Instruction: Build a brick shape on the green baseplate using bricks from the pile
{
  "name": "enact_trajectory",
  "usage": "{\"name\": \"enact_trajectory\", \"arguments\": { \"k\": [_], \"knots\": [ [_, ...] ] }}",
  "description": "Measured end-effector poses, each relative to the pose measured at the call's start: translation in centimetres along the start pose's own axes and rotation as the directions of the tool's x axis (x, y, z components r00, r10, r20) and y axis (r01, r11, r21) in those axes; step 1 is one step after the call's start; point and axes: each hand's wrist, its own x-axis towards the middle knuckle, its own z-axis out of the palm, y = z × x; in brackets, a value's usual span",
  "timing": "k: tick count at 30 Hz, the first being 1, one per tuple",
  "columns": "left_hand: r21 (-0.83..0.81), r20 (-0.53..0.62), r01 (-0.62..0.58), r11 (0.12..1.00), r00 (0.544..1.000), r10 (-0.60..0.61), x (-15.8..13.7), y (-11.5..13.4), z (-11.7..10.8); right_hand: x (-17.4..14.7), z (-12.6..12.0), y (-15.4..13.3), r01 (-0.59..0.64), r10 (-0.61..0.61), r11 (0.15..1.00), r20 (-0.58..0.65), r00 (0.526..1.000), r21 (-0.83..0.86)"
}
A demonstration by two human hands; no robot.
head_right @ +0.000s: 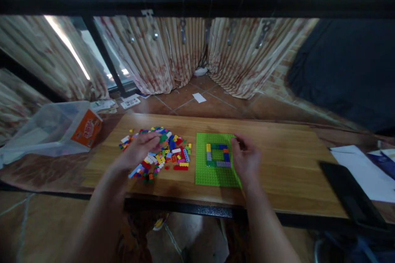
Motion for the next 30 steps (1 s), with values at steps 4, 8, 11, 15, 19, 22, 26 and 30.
{"name": "enact_trajectory", "arguments": {
  "k": [4,8,11,15,19,22,26,30],
  "knots": [
    [-0.235,0.301,0.088,0.968,0.954,-0.014,0.2,1.3,7.5,-1.0,0.1,-0.7,0.111,-0.127,0.989,0.178,0.976,0.098],
    [-0.289,0.326,0.17,0.942,0.943,-0.07,0.6,1.7,11.5,-1.8,-0.1,-1.0,0.164,-0.203,0.976,0.335,0.92,0.142],
    [-0.305,0.338,0.195,0.932,0.937,-0.086,0.8,1.8,12.9,-2.0,-0.3,-1.0,0.173,-0.218,0.975,0.426,0.878,0.143],
    [-0.341,0.327,0.177,0.923,0.943,-0.06,1.1,1.5,13.8,-1.9,-0.4,-1.2,0.183,-0.217,0.976,0.503,0.836,0.117],
    [-0.381,0.321,0.163,0.91,0.946,-0.035,1.3,1.2,14.1,-1.5,-0.3,-1.1,0.212,-0.23,0.973,0.529,0.817,0.095],
    [-0.404,0.28,0.134,0.905,0.96,-0.017,1.6,1.1,13.9,-0.8,-0.6,-0.4,0.22,-0.222,0.974,0.471,0.854,0.06],
    [-0.412,0.227,0.094,0.906,0.974,0.002,2.1,0.8,13.5,0.5,-1.4,1.1,0.121,-0.1,0.991,0.301,0.948,-0.052],
    [-0.375,0.189,0.037,0.926,0.981,0.037,2.6,0.4,13.3,1.2,-1.9,2.1,0.008,0.035,0.989,0.285,0.958,-0.15]
  ]
}}
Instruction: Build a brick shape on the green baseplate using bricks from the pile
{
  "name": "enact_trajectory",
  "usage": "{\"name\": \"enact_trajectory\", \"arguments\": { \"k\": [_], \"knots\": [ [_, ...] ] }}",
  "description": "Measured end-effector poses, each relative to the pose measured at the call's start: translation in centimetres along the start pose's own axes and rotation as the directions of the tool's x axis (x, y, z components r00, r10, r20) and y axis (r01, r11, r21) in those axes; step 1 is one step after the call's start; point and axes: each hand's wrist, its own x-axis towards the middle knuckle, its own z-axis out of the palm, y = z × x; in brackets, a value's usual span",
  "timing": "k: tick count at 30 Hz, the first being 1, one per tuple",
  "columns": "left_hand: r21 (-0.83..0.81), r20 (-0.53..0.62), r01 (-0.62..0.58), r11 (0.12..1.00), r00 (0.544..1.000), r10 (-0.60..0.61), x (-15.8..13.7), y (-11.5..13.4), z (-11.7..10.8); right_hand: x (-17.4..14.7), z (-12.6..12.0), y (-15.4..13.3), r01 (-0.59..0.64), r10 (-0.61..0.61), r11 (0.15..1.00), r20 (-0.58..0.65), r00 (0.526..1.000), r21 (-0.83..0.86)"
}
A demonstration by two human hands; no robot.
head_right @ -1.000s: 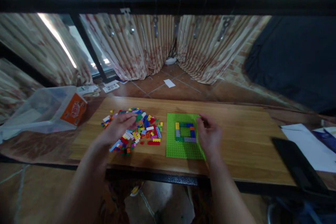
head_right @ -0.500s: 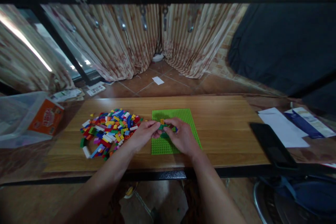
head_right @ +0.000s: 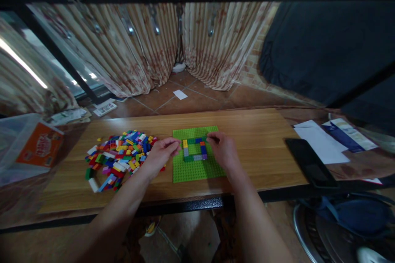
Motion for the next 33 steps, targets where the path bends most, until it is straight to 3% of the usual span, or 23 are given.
{"name": "enact_trajectory", "arguments": {
  "k": [6,12,21,26,29,33],
  "knots": [
    [0.172,0.003,-0.085,0.981,0.996,0.086,0.5,-1.0,-0.3,0.0,-0.4,0.5,-0.084,0.09,0.982,0.03,0.996,-0.168],
    [0.384,0.048,-0.2,0.901,0.979,0.197,0.7,-1.1,-0.5,-0.2,-0.8,1.1,-0.111,0.14,0.947,0.075,0.987,-0.303],
    [0.455,0.063,-0.258,0.852,0.964,0.258,0.4,-0.8,-0.2,-0.1,-0.2,1.0,-0.097,0.139,0.893,0.065,0.988,-0.439],
    [0.494,0.061,-0.267,0.828,0.96,0.273,0.2,-0.6,-0.1,-0.1,0.2,0.5,0.006,0.005,0.955,0.037,0.999,-0.297],
    [0.526,0.071,-0.263,0.809,0.961,0.266,0.1,-0.5,0.1,-0.5,1.0,-0.2,0.126,-0.104,0.971,0.116,0.988,-0.204],
    [0.57,0.073,-0.252,0.782,0.964,0.257,-0.1,-0.6,0.2,-0.7,2.3,-1.1,0.236,-0.182,0.942,0.226,0.957,-0.239]
  ]
}}
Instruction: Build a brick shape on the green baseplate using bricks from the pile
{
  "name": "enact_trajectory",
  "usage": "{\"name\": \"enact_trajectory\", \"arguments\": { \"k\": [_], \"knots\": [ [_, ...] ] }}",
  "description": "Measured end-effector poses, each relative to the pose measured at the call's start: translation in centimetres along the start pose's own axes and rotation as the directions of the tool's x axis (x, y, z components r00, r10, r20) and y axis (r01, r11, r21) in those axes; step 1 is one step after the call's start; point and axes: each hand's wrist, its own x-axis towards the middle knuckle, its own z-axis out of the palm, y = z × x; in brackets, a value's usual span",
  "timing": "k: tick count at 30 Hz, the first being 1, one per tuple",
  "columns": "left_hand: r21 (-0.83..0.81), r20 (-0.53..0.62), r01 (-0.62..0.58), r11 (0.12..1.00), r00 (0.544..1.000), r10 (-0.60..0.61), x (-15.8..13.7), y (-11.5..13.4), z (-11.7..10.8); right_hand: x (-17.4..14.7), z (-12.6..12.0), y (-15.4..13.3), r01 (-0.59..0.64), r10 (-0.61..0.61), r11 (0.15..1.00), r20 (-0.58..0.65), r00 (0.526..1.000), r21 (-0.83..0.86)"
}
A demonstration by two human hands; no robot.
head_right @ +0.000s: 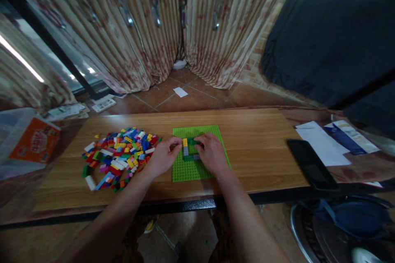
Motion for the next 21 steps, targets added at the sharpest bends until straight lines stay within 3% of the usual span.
{"name": "enact_trajectory", "arguments": {
  "k": [7,21],
  "knots": [
    [0.047,0.023,-0.007,0.999,1.0,0.006,0.0,-0.1,0.0,0.1,-0.1,-0.4,-0.053,0.051,0.992,-0.015,0.999,-0.114],
    [0.1,0.025,0.018,0.995,0.999,-0.021,-0.1,-0.1,0.2,-0.6,1.0,-2.5,-0.116,0.108,0.98,-0.056,0.993,-0.159]
  ]
}}
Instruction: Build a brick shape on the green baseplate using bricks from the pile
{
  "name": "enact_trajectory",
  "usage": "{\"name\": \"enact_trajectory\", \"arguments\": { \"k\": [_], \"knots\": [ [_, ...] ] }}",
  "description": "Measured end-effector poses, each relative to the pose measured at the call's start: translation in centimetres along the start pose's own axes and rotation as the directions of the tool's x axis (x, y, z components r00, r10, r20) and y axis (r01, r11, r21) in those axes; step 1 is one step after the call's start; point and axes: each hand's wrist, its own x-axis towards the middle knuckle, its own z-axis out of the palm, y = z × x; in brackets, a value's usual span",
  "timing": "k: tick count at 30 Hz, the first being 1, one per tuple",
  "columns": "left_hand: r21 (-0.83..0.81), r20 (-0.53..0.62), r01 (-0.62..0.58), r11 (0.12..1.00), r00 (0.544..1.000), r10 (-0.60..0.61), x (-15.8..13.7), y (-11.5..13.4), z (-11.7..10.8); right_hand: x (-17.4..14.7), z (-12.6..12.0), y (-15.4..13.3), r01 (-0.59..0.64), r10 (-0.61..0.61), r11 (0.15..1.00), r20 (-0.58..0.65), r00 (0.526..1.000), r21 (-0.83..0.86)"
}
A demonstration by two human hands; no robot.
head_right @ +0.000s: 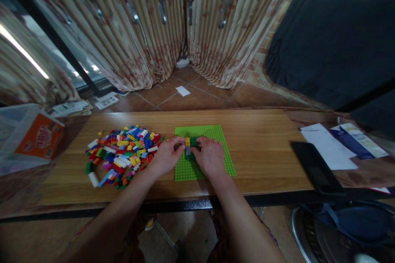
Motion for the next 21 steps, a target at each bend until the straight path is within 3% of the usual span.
{"name": "enact_trajectory", "arguments": {
  "k": [15,21],
  "knots": [
    [0.011,0.002,-0.013,1.0,1.0,0.013,-0.15,0.07,0.15,0.29,0.01,0.89,-0.061,0.041,0.966,0.085,0.996,0.251],
    [0.101,0.01,-0.074,0.992,0.997,0.073,-0.39,0.05,0.36,0.35,0.55,0.83,-0.083,0.064,0.952,0.075,0.995,0.294]
  ]
}}
